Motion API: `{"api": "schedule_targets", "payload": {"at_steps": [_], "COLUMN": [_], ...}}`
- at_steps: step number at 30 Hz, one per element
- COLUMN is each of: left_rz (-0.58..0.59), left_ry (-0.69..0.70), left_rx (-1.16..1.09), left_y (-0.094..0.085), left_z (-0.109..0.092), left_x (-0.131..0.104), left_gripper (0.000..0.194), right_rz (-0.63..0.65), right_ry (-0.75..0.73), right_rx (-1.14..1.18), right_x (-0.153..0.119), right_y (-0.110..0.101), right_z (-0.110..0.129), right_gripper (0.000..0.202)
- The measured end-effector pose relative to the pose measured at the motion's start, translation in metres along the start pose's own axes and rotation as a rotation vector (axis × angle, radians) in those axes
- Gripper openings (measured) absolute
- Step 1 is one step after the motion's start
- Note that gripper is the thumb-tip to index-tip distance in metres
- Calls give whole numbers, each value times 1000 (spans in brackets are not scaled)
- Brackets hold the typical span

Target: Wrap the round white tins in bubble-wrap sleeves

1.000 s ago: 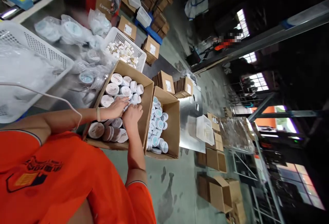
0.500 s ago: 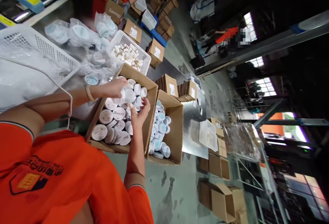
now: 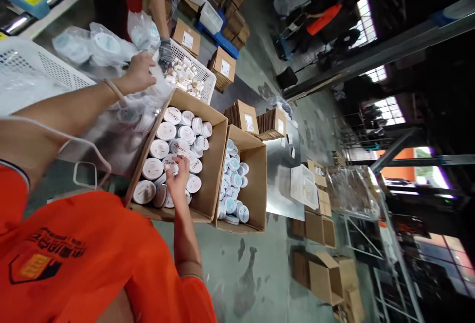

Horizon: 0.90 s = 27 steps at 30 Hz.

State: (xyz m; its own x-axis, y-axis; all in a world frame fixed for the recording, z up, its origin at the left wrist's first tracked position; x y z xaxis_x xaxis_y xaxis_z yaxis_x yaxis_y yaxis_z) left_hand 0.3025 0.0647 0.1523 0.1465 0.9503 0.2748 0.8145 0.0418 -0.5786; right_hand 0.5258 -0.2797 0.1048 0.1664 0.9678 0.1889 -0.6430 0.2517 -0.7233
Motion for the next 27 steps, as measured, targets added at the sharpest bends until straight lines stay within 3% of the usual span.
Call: {"api": "schedule_targets", "payload": {"at_steps": [3, 7, 11, 14, 17, 19, 22, 23, 27], "left_rz": [30, 125, 135, 148, 126, 33, -156, -179, -216], "left_ry": [-135, -209, -223, -234, -311, -437, -673, -738, -865], "left_rx": [77, 83, 54, 21, 34, 102, 216, 213, 65], "left_y": [22, 42, 45, 33, -6, -49, -119, -137, -175], "left_z": [31, 62, 68, 66, 77, 97, 132, 144, 174], "left_x": [-35, -92, -114, -122, -141, -159, -188, -196, -206], "left_gripper": [24, 35, 37, 31, 33, 43, 80, 83, 42], "right_rz": [30, 46, 36, 60, 70, 67, 74, 78, 94], "right_ry": [10, 32, 20, 5, -5, -16, -29, -29, -39], "right_rx": [2, -11, 14, 9, -3, -9, -8, -6, -3], "right_x": [-4, -7, -3, 0, 0, 0, 0, 0, 1], "right_y": [2, 4, 5, 8, 8, 6, 6, 6, 9], "right_z": [-9, -16, -18, -17, -18, -18, -18, -18, -13], "right_gripper": [24, 23, 21, 20, 20, 20, 20, 20, 20]}}
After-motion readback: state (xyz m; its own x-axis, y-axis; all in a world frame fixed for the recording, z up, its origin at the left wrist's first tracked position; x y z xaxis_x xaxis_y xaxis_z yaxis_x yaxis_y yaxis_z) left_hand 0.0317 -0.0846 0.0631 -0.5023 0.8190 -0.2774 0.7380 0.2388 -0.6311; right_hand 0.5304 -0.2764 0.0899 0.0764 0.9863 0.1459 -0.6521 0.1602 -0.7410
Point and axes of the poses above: each hand's wrist, its own x-axis towards the middle knuckle, its own y-axis out of the palm, z = x × y, the point moved 4 cm from there along x, towards the middle knuckle, and after that the axes turned 6 degrees about -x, right-handed, at the moved point
